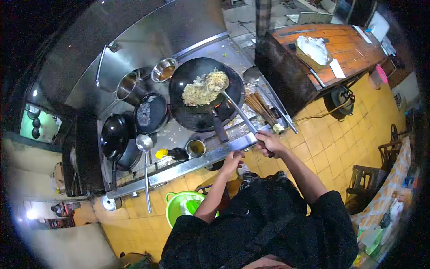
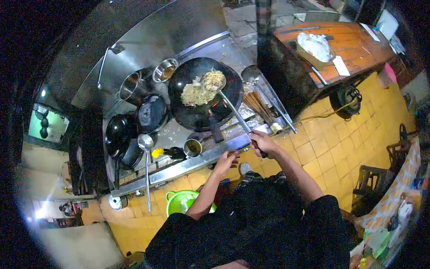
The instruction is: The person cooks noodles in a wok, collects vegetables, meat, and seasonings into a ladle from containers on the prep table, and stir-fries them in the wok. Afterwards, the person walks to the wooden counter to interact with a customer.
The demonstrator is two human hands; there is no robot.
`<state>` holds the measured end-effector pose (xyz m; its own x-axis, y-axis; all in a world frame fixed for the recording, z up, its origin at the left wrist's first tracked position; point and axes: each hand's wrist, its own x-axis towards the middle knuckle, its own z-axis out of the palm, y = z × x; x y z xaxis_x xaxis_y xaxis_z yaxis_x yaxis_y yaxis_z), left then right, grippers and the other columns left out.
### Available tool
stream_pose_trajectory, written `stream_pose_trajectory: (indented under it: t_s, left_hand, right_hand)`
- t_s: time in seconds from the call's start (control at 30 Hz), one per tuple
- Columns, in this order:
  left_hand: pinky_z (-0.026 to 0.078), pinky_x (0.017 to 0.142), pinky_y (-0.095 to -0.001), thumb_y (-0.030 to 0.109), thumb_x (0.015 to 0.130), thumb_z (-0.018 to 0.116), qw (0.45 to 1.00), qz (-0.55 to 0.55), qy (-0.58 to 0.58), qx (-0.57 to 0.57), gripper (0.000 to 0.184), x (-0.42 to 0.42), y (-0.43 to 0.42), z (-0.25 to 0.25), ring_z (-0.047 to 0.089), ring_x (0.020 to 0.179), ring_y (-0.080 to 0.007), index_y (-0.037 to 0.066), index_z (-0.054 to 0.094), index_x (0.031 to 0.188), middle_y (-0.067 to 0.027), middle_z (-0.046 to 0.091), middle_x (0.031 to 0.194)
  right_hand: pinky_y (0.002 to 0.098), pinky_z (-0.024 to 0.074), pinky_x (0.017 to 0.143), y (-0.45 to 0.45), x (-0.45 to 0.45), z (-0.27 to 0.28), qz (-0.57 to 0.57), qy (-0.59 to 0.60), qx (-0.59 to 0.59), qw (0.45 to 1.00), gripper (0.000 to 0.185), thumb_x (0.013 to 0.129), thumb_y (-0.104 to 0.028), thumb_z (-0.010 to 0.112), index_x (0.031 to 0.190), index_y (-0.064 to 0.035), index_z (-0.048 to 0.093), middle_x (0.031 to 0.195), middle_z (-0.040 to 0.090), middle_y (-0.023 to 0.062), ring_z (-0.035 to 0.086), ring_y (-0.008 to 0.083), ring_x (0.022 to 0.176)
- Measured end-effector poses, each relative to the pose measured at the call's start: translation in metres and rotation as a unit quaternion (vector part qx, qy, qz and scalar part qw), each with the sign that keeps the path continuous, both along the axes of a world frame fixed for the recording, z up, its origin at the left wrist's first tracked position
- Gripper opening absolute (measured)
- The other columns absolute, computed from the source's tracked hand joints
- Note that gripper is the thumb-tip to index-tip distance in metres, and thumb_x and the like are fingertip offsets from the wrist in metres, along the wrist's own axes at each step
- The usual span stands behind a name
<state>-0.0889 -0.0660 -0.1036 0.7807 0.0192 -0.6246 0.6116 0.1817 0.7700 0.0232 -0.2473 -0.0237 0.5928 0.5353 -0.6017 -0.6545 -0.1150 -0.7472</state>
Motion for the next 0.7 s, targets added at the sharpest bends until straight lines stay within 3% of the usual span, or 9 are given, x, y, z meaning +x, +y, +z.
stream_pose_trajectory:
  t_s: [0.03,0.13,0.3,0.37,0.4,0.5,0.57,0.6,0.7]
  left_hand:
    - [0.047,0.064,-0.0268,0.028,0.088,0.055,1.0,-0.007,0.002,-0.004,0.033,0.003,-0.009,0.004,0.057,0.076,-0.0126,0.006,0.049,0.111,-0.0062,0.061,0.097]
    - [0.046,0.064,-0.0267,0.032,0.089,0.054,0.999,-0.032,0.003,0.023,0.035,0.023,-0.04,0.014,0.057,0.076,-0.0128,0.006,0.048,0.111,-0.0072,0.061,0.096]
    - [0.048,0.061,-0.0266,0.041,0.091,0.048,0.993,-0.084,-0.07,0.048,0.038,0.036,-0.122,0.038,0.058,0.073,-0.013,0.007,0.047,0.108,-0.0059,0.059,0.093]
    - [0.049,0.06,-0.0257,0.041,0.091,0.047,0.995,-0.008,-0.095,-0.03,0.038,0.027,-0.174,0.052,0.058,0.073,-0.0129,0.005,0.047,0.105,-0.0057,0.058,0.091]
    - [0.048,0.061,-0.0273,0.041,0.092,0.046,0.99,-0.068,-0.121,-0.016,0.04,0.017,-0.2,0.056,0.057,0.073,-0.0145,0.003,0.046,0.105,-0.0059,0.058,0.089]
    - [0.046,0.063,-0.0246,0.03,0.093,0.048,0.973,-0.196,-0.106,-0.066,0.028,-0.015,-0.291,0.068,0.055,0.074,-0.0123,0.004,0.047,0.1,-0.0053,0.056,0.086]
    - [0.046,0.059,-0.0255,0.025,0.093,0.048,0.969,-0.156,-0.099,-0.166,0.022,-0.043,-0.357,0.084,0.054,0.068,-0.0112,0.003,0.047,0.097,-0.0049,0.055,0.08]
    - [0.045,0.054,-0.0246,0.023,0.093,0.049,0.966,-0.179,-0.085,-0.166,0.019,-0.057,-0.39,0.101,0.052,0.062,-0.01,0.004,0.047,0.091,-0.0034,0.053,0.073]
    - [0.04,0.047,-0.0228,0.013,0.091,0.048,0.926,-0.335,-0.165,-0.045,0.015,-0.08,-0.482,0.082,0.043,0.052,-0.0079,0.006,0.04,0.08,0.0003,0.043,0.061]
  right_hand:
    - [0.0275,0.0303,0.032,-0.006,0.002,0.008,0.027,-0.072,-0.031,0.997,0.02,0.091,-0.025,0.048,0.087,-0.0049,0.048,0.055,0.045,0.0022,0.04,0.0106,0.036]
    - [0.0253,0.0305,0.032,-0.024,-0.001,0.01,0.044,-0.19,-0.09,0.977,0.039,0.09,-0.022,0.05,0.125,-0.01,0.042,0.057,0.044,0.0004,0.041,0.0098,0.037]
    - [0.0234,0.035,0.034,-0.113,-0.053,0.018,0.008,-0.158,-0.017,0.987,0.053,0.093,-0.032,0.047,0.139,-0.0208,0.025,0.058,0.042,-0.0004,0.041,0.008,0.041]
    - [0.0232,0.0352,0.034,-0.164,-0.089,0.016,-0.056,-0.111,0.058,0.991,0.062,0.093,-0.038,0.045,0.143,-0.0242,0.012,0.061,0.043,-0.0001,0.04,0.0079,0.041]
    - [0.0227,0.0362,0.036,-0.187,-0.111,0.019,-0.078,-0.125,0.07,0.987,0.067,0.093,-0.04,0.043,0.143,-0.0255,0.0,0.064,0.045,0.0009,0.041,0.0078,0.042]
    - [0.0232,0.04,0.04,-0.257,-0.178,0.037,-0.185,-0.156,0.081,0.967,0.074,0.094,-0.039,0.041,0.141,-0.0175,-0.011,0.073,0.049,0.0038,0.042,0.0089,0.047]
    - [0.0237,0.041,0.041,-0.291,-0.22,0.022,-0.29,-0.285,0.055,0.912,0.077,0.093,-0.041,0.04,0.14,-0.0127,-0.014,0.086,0.054,0.0077,0.044,0.0104,0.048]
    - [0.0238,0.0419,0.042,-0.309,-0.242,0.021,-0.321,-0.283,0.04,0.903,0.077,0.093,-0.041,0.04,0.14,-0.0111,-0.013,0.102,0.055,0.0132,0.047,0.012,0.051]
    - [0.0242,0.0457,0.049,-0.363,-0.287,-0.004,-0.415,-0.288,-0.143,0.851,0.078,0.092,-0.036,0.048,0.14,-0.0091,-0.008,0.098,0.055,0.0133,0.054,0.0134,0.062]
